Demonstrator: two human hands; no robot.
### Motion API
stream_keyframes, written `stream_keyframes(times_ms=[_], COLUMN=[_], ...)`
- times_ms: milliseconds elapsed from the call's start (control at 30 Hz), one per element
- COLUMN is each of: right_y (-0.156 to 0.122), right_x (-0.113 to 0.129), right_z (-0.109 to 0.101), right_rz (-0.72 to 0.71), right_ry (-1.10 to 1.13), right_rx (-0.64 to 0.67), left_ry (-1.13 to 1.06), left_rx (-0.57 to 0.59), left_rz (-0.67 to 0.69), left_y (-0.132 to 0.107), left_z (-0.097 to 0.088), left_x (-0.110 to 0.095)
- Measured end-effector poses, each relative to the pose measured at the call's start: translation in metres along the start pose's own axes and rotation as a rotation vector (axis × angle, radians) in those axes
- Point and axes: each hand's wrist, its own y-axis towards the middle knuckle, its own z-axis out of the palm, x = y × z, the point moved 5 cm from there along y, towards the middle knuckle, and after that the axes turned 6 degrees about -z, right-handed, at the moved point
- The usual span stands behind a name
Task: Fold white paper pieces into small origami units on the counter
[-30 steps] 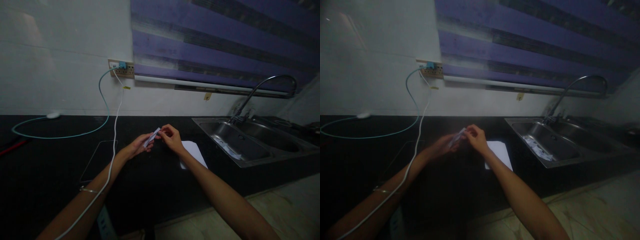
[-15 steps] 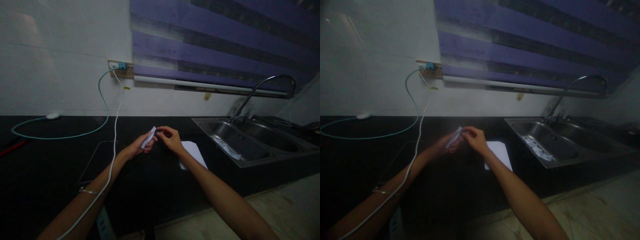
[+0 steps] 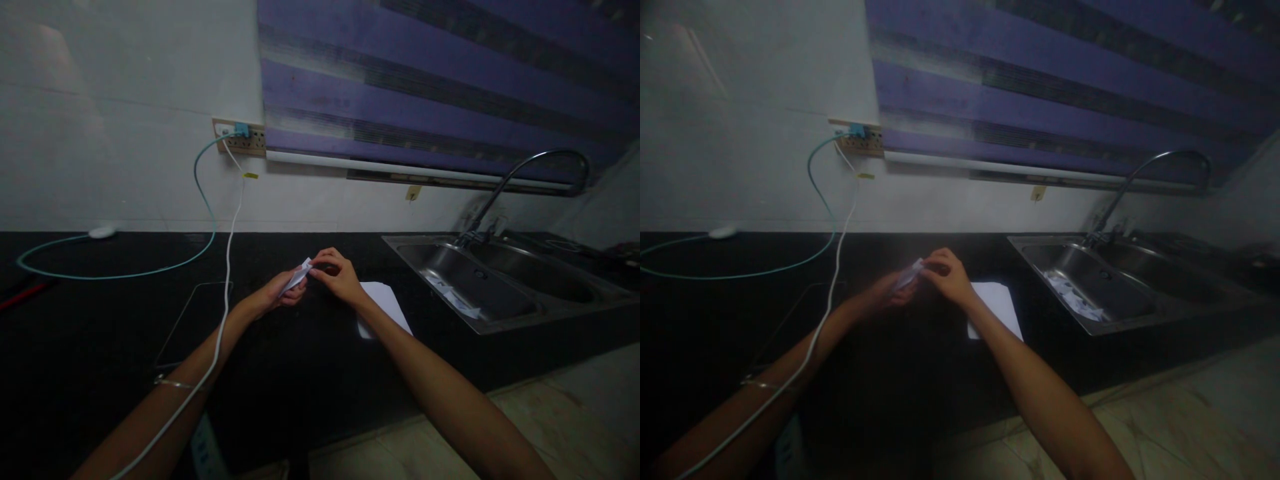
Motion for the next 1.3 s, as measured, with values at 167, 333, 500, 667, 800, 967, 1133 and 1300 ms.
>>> stream_keyframes(times_ms=[167, 333, 500, 667, 800, 967, 1133, 1300], right_y=[0.002, 0.003, 0.003, -0.002, -0.003, -0.004, -0.008, -0.010], right_x=[-0.007, -0.013, -0.023, -0.039, -0.037, -0.029, -0.028, -0.027], right_z=[0.000, 0.002, -0.004, -0.004, -0.001, 0.007, 0.021, 0.022], right_rz=[-0.041, -0.031, 0.022, 0.221, 0.259, 0.291, 0.370, 0.481], right_ry=[0.012, 0.064, 0.100, 0.236, 0.328, 0.525, 0.587, 0.721], right_rx=[0.080, 0.150, 0.012, -0.118, -0.166, -0.190, -0.128, -0.112], left_ry=[0.026, 0.039, -0.161, -0.244, -0.059, 0.423, 0.736, 0.725], left_rx=[0.020, 0.010, 0.000, -0.011, -0.176, -0.392, -0.539, -0.553], left_rz=[0.015, 0.018, -0.002, 0.120, 0.272, 0.240, 0.166, 0.175], left_y=[-0.001, -0.006, -0.018, -0.028, -0.029, -0.028, -0.035, -0.037], left_z=[0.002, 0.008, 0.012, 0.014, 0.016, 0.031, 0.029, 0.027], left_x=[0.000, -0.004, -0.019, -0.031, -0.036, -0.037, -0.034, -0.039])
